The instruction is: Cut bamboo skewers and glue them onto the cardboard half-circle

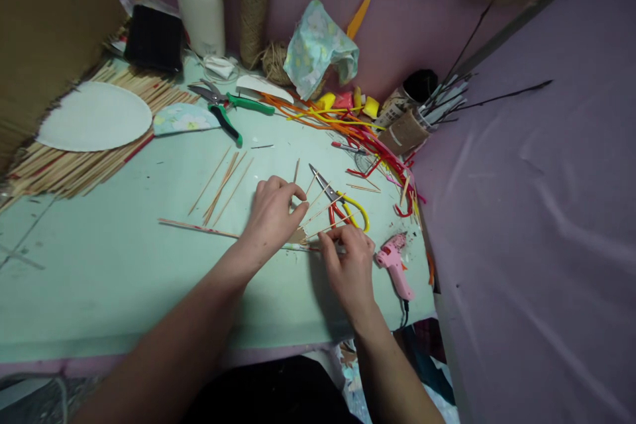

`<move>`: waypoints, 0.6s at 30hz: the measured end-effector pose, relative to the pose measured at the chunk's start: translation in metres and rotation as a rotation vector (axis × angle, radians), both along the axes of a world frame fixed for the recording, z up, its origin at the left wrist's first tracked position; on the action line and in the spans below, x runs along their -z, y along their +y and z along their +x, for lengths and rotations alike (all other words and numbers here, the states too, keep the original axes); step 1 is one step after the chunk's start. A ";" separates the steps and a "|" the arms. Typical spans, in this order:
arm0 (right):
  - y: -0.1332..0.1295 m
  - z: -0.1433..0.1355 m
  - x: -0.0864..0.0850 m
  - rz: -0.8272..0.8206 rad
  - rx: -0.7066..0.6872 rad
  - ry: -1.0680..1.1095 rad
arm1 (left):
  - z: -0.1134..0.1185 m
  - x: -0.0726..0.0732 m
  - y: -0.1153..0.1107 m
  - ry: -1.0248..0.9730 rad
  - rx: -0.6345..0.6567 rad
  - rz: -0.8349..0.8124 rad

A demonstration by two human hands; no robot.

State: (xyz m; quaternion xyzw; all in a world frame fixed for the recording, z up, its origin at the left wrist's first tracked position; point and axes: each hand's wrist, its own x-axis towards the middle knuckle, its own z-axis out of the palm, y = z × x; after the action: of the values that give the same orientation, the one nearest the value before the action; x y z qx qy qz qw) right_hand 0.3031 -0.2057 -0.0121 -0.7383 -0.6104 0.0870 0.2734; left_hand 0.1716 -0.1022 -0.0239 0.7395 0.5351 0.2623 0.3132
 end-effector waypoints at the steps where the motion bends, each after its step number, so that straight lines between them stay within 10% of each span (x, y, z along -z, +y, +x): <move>1: -0.002 0.003 -0.001 0.006 -0.006 -0.018 | 0.000 0.000 0.000 -0.001 0.001 -0.001; 18: -0.050 -0.016 0.034 0.104 -0.218 -0.093 | 0.001 -0.002 -0.001 0.017 0.013 -0.005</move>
State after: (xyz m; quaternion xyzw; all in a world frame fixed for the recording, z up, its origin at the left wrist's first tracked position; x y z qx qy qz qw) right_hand 0.2872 -0.2557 -0.0465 -0.6556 -0.7029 0.0501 0.2714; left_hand 0.1724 -0.1030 -0.0219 0.7444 0.5335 0.2525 0.3123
